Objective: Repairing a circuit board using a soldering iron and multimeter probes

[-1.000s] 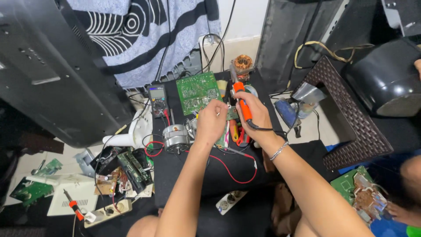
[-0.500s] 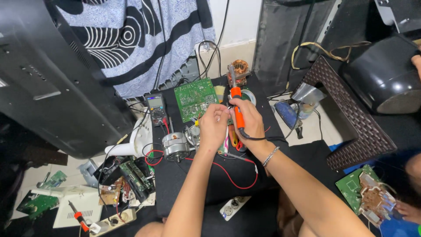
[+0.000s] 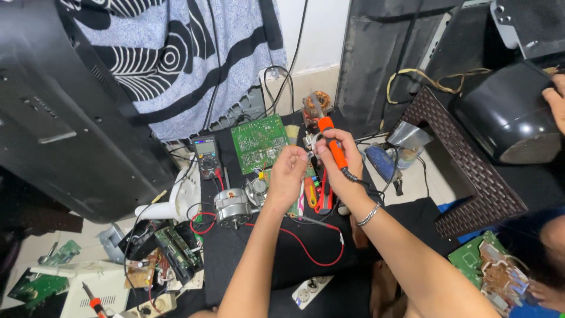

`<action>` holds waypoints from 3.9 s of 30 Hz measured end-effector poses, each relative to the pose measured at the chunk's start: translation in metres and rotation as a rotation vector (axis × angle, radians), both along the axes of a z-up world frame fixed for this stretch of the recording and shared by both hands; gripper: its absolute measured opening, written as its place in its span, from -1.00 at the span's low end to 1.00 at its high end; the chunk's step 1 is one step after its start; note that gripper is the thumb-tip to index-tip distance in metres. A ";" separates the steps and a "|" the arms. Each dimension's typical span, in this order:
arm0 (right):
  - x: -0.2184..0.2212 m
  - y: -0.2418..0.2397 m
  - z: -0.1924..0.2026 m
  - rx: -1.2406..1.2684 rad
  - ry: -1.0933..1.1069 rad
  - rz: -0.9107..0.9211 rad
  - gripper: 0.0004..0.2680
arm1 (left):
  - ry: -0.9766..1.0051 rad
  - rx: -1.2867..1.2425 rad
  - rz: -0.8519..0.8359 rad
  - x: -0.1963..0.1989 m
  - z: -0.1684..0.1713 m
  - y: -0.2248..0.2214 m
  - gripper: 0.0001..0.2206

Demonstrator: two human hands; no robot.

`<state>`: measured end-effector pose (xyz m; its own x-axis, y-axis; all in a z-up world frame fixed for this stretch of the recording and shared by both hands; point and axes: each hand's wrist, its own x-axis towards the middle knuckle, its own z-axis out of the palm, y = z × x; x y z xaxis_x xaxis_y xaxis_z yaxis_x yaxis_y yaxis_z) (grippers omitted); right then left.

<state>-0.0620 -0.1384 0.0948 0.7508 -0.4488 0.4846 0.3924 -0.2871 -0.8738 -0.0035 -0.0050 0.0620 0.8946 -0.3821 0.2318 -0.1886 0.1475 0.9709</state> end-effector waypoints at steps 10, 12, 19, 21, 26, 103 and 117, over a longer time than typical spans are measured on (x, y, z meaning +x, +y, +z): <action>0.002 0.001 -0.008 0.146 0.015 0.205 -0.81 | -0.032 0.050 -0.067 -0.001 -0.002 0.003 -0.92; 0.003 -0.001 -0.012 0.170 0.008 0.232 -0.80 | -0.034 0.051 -0.066 -0.001 -0.002 0.003 -0.92; -0.004 0.008 0.001 -0.034 0.201 0.073 -0.83 | 0.063 -0.146 -0.195 0.006 -0.011 0.003 -0.91; -0.006 0.009 0.002 -0.098 0.245 0.015 -0.84 | 0.089 -0.184 -0.227 0.008 -0.013 0.004 -0.90; -0.003 0.007 -0.001 0.026 0.108 0.172 -0.71 | 0.087 -0.212 -0.210 0.014 -0.019 0.008 -0.92; -0.106 -0.013 -0.085 -0.303 0.125 0.015 -0.81 | -0.403 0.746 0.294 0.016 -0.093 0.000 -0.81; -0.105 -0.015 -0.087 -0.336 0.114 0.020 -0.80 | -0.400 0.766 0.290 0.018 -0.099 -0.001 -0.82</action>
<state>-0.1667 -0.1530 0.0078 0.8157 -0.2633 0.5151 0.3060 -0.5592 -0.7705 0.0140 -0.0062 -0.0372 0.8872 -0.3318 0.3205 -0.4611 -0.6168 0.6379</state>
